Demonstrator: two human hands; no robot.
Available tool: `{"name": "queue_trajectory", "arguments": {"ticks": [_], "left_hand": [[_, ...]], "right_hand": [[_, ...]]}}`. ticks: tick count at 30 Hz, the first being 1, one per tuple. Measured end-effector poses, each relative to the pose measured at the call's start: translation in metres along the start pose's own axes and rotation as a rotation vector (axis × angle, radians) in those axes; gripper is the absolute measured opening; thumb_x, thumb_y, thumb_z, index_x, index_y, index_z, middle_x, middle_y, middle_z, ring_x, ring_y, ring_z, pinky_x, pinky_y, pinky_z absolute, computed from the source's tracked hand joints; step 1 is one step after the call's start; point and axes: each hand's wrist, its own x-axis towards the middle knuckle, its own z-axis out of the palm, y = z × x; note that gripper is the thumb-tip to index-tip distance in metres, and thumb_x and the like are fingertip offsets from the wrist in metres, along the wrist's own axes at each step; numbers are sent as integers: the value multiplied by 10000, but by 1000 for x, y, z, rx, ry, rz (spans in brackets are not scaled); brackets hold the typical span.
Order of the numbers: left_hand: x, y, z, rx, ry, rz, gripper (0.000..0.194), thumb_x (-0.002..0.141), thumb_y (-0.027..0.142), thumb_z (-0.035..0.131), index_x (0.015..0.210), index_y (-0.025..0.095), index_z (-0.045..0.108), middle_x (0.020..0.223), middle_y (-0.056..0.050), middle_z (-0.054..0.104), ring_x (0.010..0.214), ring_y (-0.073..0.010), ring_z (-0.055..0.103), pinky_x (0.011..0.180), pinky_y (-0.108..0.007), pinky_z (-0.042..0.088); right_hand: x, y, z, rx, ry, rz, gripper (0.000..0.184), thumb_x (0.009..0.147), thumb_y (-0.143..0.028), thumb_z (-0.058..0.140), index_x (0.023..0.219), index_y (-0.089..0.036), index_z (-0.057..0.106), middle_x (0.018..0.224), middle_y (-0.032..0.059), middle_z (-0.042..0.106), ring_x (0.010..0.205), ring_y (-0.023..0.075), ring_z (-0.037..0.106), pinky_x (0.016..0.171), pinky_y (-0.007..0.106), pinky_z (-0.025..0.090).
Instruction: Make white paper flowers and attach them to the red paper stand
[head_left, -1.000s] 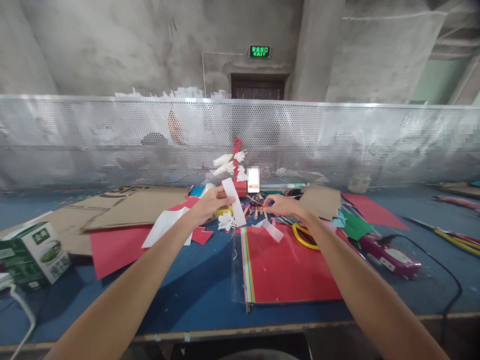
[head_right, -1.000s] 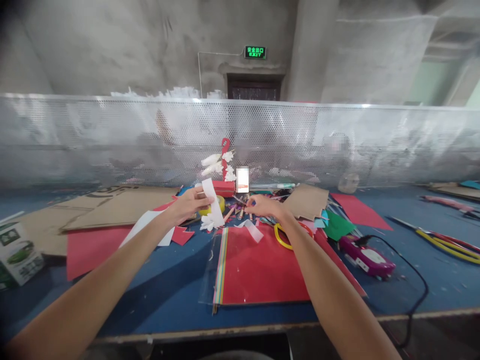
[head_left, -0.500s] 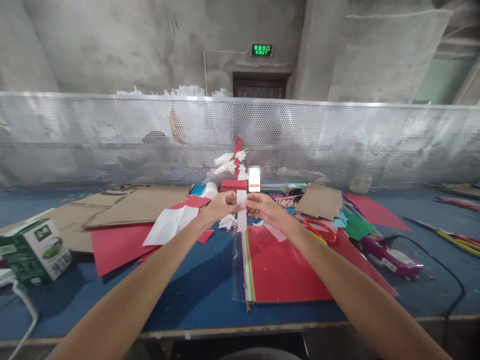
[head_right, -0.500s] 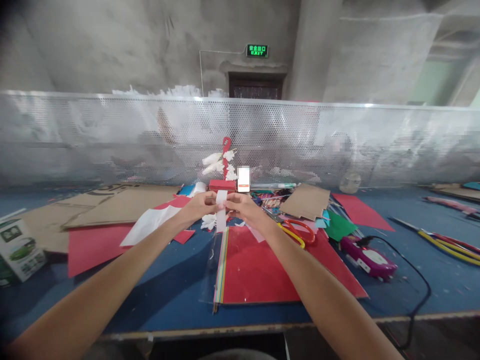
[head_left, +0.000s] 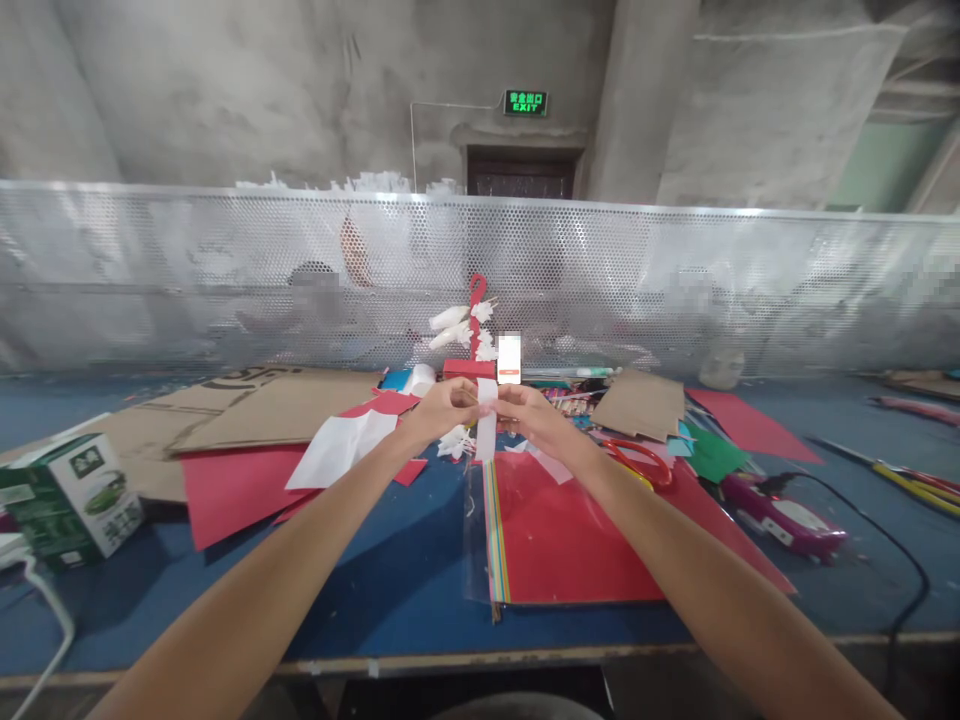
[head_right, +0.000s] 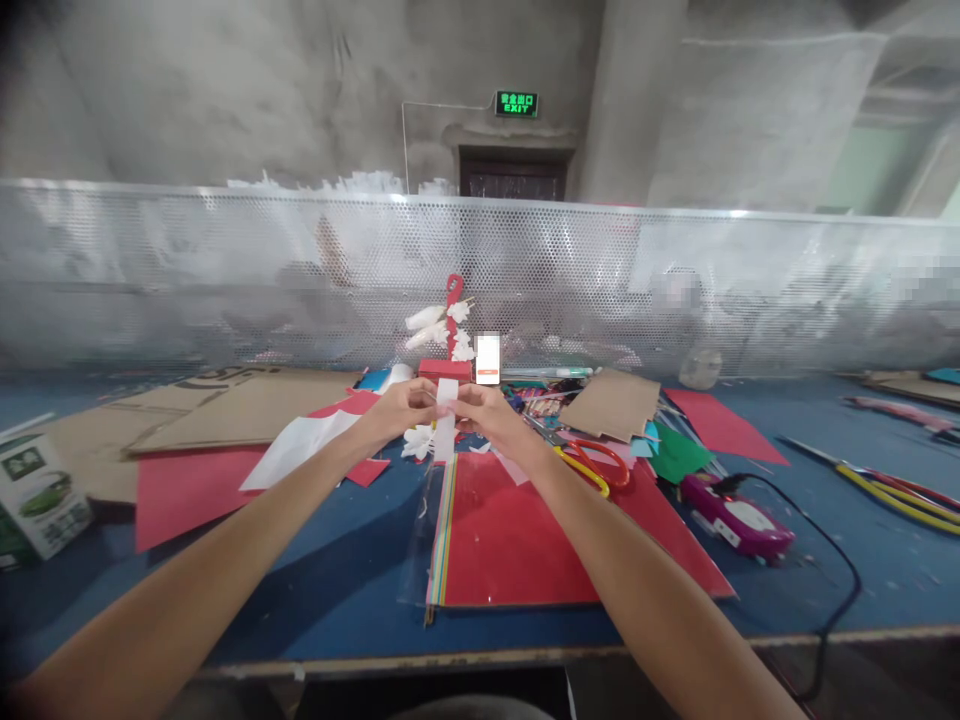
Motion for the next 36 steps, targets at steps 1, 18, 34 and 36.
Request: {"name": "queue_trajectory", "arguments": {"ticks": [1, 18, 34, 36], "left_hand": [[0, 0, 0, 4, -1, 5, 382, 659, 365, 815, 876, 160, 577, 715, -25, 678, 611, -122, 603, 584, -245, 446], [-3, 9, -2, -91, -26, -66, 328, 680, 223, 768, 958, 180, 601, 802, -51, 688, 714, -157, 638, 709, -325, 506], [-6, 13, 1, -112, -43, -68, 324, 683, 189, 714, 942, 184, 520, 781, -11, 640, 723, -137, 632, 685, -288, 506], [-6, 13, 2, -99, -23, -78, 319, 683, 178, 708, 939, 178, 519, 769, -2, 633, 703, -125, 624, 680, -280, 504]], "right_hand": [[-1, 0, 1, -8, -6, 2, 350, 624, -358, 853, 822, -167, 637, 735, -14, 636, 650, 99, 585, 644, 242, 476], [9, 14, -15, 46, -42, -48, 388, 633, -383, 855, 878, -176, 636, 779, -6, 652, 696, 113, 619, 712, 267, 517], [6, 9, -6, -46, 40, -29, 441, 610, -381, 843, 887, -190, 557, 737, -22, 634, 629, 100, 595, 609, 236, 490], [6, 7, -3, -177, 135, -85, 431, 605, -380, 832, 836, -198, 518, 706, -33, 616, 575, 94, 560, 544, 224, 463]]}}
